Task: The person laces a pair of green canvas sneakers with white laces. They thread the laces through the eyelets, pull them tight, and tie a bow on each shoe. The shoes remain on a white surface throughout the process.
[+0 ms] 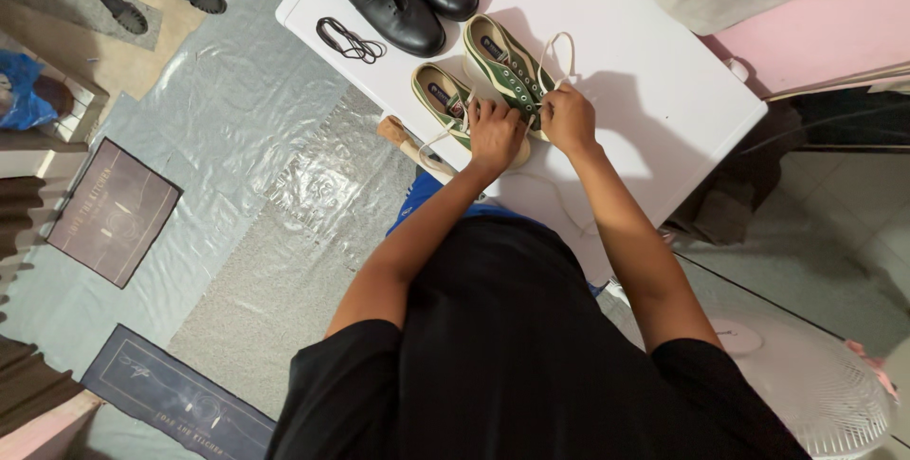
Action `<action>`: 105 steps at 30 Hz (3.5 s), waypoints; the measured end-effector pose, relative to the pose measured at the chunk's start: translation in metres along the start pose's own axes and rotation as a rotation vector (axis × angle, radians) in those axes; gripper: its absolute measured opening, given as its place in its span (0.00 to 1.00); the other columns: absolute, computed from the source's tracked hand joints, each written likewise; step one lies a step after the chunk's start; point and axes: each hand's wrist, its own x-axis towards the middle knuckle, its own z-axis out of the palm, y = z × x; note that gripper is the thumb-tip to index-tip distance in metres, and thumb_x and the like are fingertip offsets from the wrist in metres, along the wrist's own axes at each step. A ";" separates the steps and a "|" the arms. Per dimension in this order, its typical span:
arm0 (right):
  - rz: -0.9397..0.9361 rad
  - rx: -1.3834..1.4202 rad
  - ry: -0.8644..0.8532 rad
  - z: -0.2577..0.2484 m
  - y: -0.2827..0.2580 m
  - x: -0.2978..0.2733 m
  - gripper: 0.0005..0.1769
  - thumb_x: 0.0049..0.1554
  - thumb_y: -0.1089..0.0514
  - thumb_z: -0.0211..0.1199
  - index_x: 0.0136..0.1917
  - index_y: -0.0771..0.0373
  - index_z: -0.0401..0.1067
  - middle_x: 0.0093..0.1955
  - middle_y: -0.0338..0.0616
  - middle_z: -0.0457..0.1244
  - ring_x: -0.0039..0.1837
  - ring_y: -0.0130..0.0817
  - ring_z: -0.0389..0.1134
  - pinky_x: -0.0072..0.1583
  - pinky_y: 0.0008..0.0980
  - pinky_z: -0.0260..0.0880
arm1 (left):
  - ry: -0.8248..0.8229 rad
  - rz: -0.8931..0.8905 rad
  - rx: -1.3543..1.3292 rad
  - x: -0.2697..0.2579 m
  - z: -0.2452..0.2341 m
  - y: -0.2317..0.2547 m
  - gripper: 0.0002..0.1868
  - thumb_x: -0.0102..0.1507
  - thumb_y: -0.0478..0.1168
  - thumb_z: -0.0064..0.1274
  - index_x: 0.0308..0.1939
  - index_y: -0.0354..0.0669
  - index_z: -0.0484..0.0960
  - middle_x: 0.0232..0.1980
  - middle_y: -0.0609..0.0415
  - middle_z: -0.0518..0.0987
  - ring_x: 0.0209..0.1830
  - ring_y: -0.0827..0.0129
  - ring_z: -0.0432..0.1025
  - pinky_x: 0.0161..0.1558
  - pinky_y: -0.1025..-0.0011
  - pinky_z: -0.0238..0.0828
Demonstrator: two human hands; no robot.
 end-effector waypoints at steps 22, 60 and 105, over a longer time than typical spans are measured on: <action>0.076 0.043 -0.206 0.007 0.018 0.017 0.07 0.56 0.63 0.60 0.45 0.56 0.78 0.48 0.48 0.67 0.52 0.52 0.69 0.52 0.49 0.69 | -0.077 -0.221 -0.259 0.001 0.011 -0.002 0.12 0.58 0.43 0.61 0.42 0.42 0.87 0.40 0.46 0.85 0.45 0.53 0.77 0.71 0.51 0.52; -0.226 0.651 0.191 -0.226 -0.219 -0.029 0.08 0.68 0.67 0.53 0.52 0.71 0.73 0.45 0.45 0.68 0.45 0.28 0.69 0.47 0.27 0.69 | -0.338 0.340 -1.096 0.089 -0.224 0.040 0.20 0.61 0.26 0.57 0.58 0.30 0.76 0.55 0.43 0.80 0.58 0.63 0.74 0.60 0.66 0.68; 0.010 1.252 0.442 -0.290 -0.107 -0.210 0.16 0.65 0.61 0.53 0.63 0.65 0.76 0.46 0.50 0.73 0.40 0.28 0.72 0.43 0.30 0.78 | -0.468 0.611 -0.336 0.127 -0.046 -0.038 0.20 0.53 0.22 0.53 0.45 0.45 0.85 0.49 0.45 0.83 0.54 0.49 0.75 0.60 0.58 0.72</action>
